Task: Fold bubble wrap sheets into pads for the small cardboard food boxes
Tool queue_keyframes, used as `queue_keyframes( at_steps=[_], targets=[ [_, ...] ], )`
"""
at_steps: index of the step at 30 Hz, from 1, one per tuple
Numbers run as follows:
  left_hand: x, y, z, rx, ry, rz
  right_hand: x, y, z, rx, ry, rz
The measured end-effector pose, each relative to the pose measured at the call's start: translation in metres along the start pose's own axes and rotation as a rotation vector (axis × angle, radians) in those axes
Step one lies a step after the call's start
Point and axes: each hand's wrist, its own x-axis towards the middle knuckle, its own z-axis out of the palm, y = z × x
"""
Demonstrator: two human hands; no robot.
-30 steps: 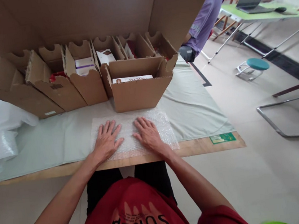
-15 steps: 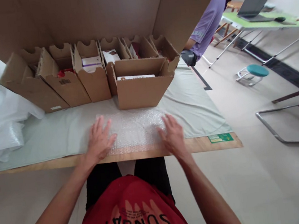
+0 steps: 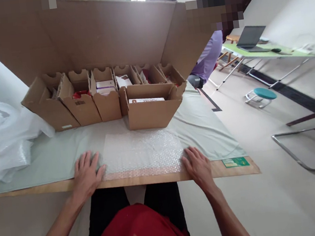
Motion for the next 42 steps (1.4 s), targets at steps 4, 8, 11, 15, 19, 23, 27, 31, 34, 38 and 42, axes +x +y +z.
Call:
queue_keyframes(
  at_steps=[4,8,11,15,19,23,27,31,34,38,42],
  targets=[
    [-0.025,0.01,-0.011,-0.098,0.061,0.125,-0.036,0.01,-0.022,0.092,0.043,-0.085],
    [-0.026,0.038,-0.013,-0.143,-0.046,0.375,-0.042,-0.017,-0.031,0.138,-0.153,-0.267],
    [-0.026,0.045,-0.01,-0.116,-0.116,0.453,-0.038,-0.029,-0.032,0.09,-0.244,-0.285],
    [-0.031,0.039,-0.011,-0.118,-0.115,0.419,-0.036,-0.03,-0.034,0.045,-0.267,-0.274],
    [-0.027,0.037,-0.019,-0.132,-0.125,0.407,-0.031,-0.03,-0.039,0.033,-0.303,-0.297],
    [-0.02,0.034,-0.026,-0.126,-0.134,0.47,-0.028,-0.032,-0.044,0.045,-0.36,-0.34],
    [-0.02,0.027,-0.03,-0.158,-0.094,0.526,-0.03,-0.028,-0.052,0.202,-0.329,-0.35],
    [-0.017,0.024,-0.034,-0.255,-0.069,0.559,-0.025,-0.02,-0.068,0.52,-0.299,-0.228],
    [-0.006,0.026,-0.038,-0.379,-0.103,0.513,-0.013,-0.013,-0.08,0.768,-0.402,-0.012],
    [0.022,0.031,-0.042,-0.668,-0.272,0.301,0.011,-0.004,-0.076,1.008,-0.376,0.335],
    [0.048,0.042,-0.04,-0.891,-0.425,-0.101,0.025,0.005,-0.054,1.111,-0.211,0.479]
  ],
)
